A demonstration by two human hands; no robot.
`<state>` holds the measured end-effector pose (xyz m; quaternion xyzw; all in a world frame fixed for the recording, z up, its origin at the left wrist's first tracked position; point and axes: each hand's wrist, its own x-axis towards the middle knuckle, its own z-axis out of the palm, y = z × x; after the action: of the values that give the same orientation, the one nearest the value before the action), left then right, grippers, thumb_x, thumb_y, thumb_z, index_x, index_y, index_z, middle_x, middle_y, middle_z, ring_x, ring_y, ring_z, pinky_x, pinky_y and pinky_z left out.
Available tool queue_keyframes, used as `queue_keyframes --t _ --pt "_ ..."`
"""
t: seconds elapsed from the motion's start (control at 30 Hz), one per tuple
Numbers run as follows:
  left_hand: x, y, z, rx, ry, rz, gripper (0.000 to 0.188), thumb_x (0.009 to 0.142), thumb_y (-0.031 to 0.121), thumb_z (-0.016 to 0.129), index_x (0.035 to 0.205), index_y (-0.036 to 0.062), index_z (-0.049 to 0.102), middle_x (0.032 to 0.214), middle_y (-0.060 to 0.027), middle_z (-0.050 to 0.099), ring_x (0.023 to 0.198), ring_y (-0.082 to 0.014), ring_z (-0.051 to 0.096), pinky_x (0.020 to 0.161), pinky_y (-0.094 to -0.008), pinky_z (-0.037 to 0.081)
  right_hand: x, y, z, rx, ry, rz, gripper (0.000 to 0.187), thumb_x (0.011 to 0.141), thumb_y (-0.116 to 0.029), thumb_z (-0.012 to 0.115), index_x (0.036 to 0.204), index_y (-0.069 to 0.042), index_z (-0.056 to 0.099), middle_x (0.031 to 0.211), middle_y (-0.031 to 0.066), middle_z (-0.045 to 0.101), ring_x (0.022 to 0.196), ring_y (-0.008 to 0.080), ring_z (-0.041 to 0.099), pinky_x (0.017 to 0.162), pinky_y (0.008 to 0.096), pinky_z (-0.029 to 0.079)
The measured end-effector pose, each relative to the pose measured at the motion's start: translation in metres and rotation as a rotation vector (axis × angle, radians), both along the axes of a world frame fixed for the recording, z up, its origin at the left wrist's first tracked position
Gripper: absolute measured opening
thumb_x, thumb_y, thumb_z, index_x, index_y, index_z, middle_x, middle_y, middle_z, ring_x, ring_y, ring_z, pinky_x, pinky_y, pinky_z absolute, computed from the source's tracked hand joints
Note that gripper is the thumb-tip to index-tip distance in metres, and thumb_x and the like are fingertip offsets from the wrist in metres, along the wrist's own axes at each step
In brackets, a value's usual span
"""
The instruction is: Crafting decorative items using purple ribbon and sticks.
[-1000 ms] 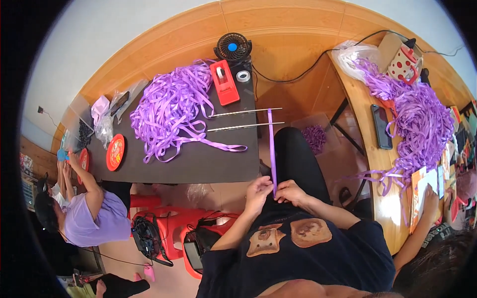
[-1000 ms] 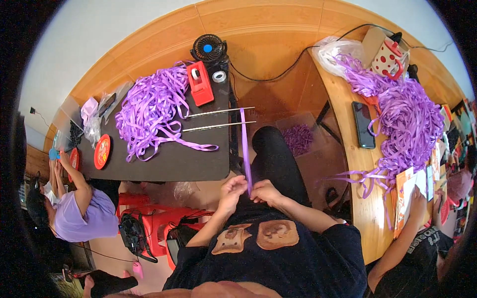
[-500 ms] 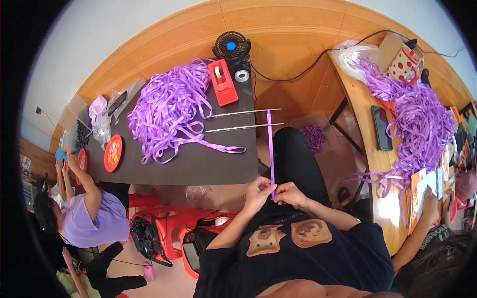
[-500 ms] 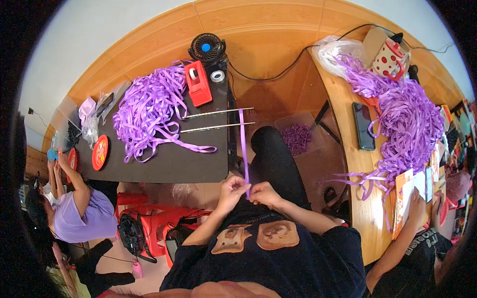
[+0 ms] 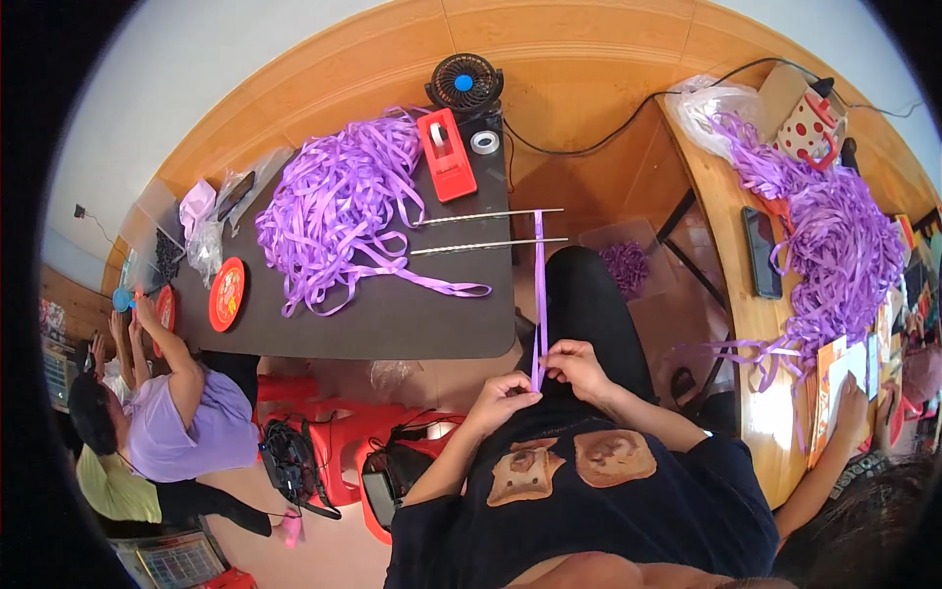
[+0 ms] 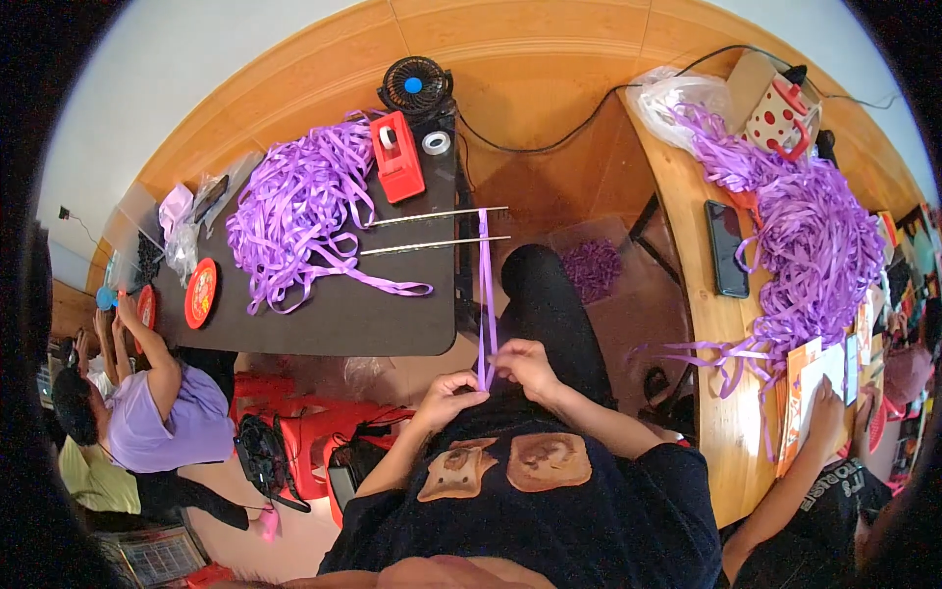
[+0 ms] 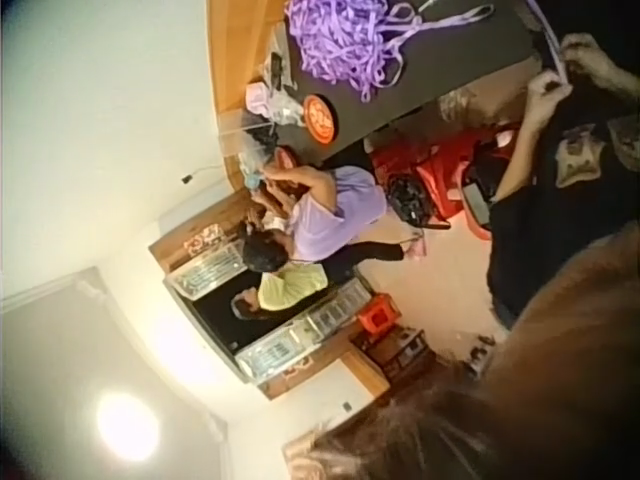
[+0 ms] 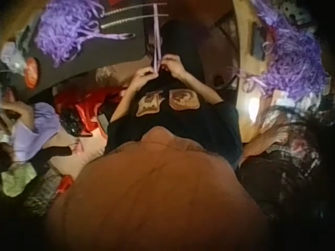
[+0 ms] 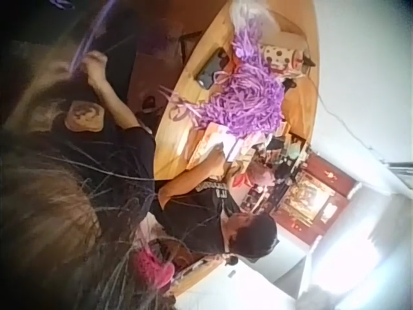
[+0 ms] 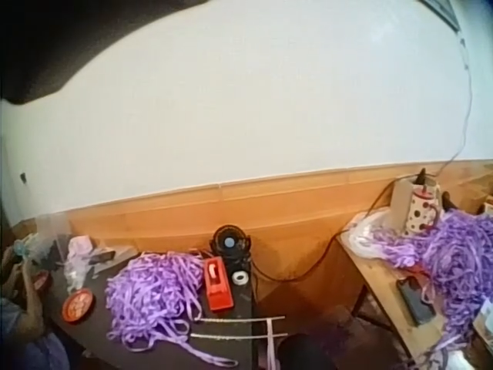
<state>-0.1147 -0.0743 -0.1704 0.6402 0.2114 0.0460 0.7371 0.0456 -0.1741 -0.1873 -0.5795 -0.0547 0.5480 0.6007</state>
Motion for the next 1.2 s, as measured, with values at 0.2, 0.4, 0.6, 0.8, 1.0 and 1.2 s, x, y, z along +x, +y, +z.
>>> queue_keyframes --t 0.2,0.4,0.6,0.8,1.0,1.2 --pt "0.009 -0.003 0.002 -0.268 0.029 0.045 0.005 0.082 0.011 0.064 0.082 0.0079 0.060 0.075 0.0031 0.058 0.067 -0.0038 0.052 0.061 -0.0183 0.039 -0.005 -0.009 -0.009 0.136 -0.277 0.188 0.005 0.071 -0.003 0.062 0.070 0.002 0.061 0.062 0.0051 0.059 0.054 0.0101 0.054 0.048 0.0239 0.043" --pt "0.021 0.002 -0.010 -0.258 0.089 0.084 0.009 0.082 0.012 0.065 0.083 0.0073 0.058 0.073 0.0034 0.057 0.066 -0.0048 0.052 0.060 -0.0186 0.039 -0.006 -0.016 -0.026 0.100 -0.367 0.311 0.011 0.070 -0.006 0.064 0.065 0.003 0.060 0.058 0.0059 0.058 0.051 0.0108 0.053 0.045 0.0255 0.043" --pt "0.042 0.002 -0.018 -0.008 -0.028 0.243 0.014 0.082 0.015 0.066 0.083 0.0055 0.057 0.074 0.0035 0.052 0.066 -0.0053 0.047 0.061 -0.0196 0.038 -0.003 -0.016 -0.021 0.033 -0.353 0.372 0.006 0.070 -0.002 0.064 0.067 0.002 0.061 0.062 0.0068 0.060 0.054 0.0108 0.055 0.049 0.0237 0.045" --pt "0.086 0.000 -0.008 0.001 -0.156 0.455 0.009 0.083 0.010 0.064 0.088 0.0066 0.057 0.078 0.0056 0.054 0.072 -0.0029 0.047 0.067 -0.0172 0.038 -0.004 -0.020 -0.017 0.019 -0.634 0.385 0.006 0.068 -0.003 0.065 0.066 0.002 0.061 0.059 0.0061 0.059 0.053 0.0112 0.055 0.049 0.0261 0.044" --pt "0.116 -0.008 0.004 0.053 -0.233 0.650 0.004 0.086 0.010 0.061 0.088 0.0058 0.059 0.077 0.0048 0.056 0.070 -0.0024 0.048 0.063 -0.0176 0.039 0.002 -0.032 0.009 -0.152 -1.141 0.448 0.008 0.065 -0.010 0.063 0.067 -0.002 0.061 0.066 0.0159 0.060 0.061 0.0313 0.060 0.057 0.0384 0.047" --pt "0.143 0.002 0.026 -0.018 -0.313 0.701 0.011 0.088 0.015 0.059 0.089 0.0035 0.059 0.075 0.0034 0.054 0.067 -0.0028 0.047 0.060 -0.0173 0.039 0.008 -0.039 0.018 -0.178 -1.153 0.429 0.008 0.066 -0.010 0.063 0.069 -0.002 0.061 0.066 0.0151 0.061 0.064 0.0316 0.061 0.060 0.0399 0.047"
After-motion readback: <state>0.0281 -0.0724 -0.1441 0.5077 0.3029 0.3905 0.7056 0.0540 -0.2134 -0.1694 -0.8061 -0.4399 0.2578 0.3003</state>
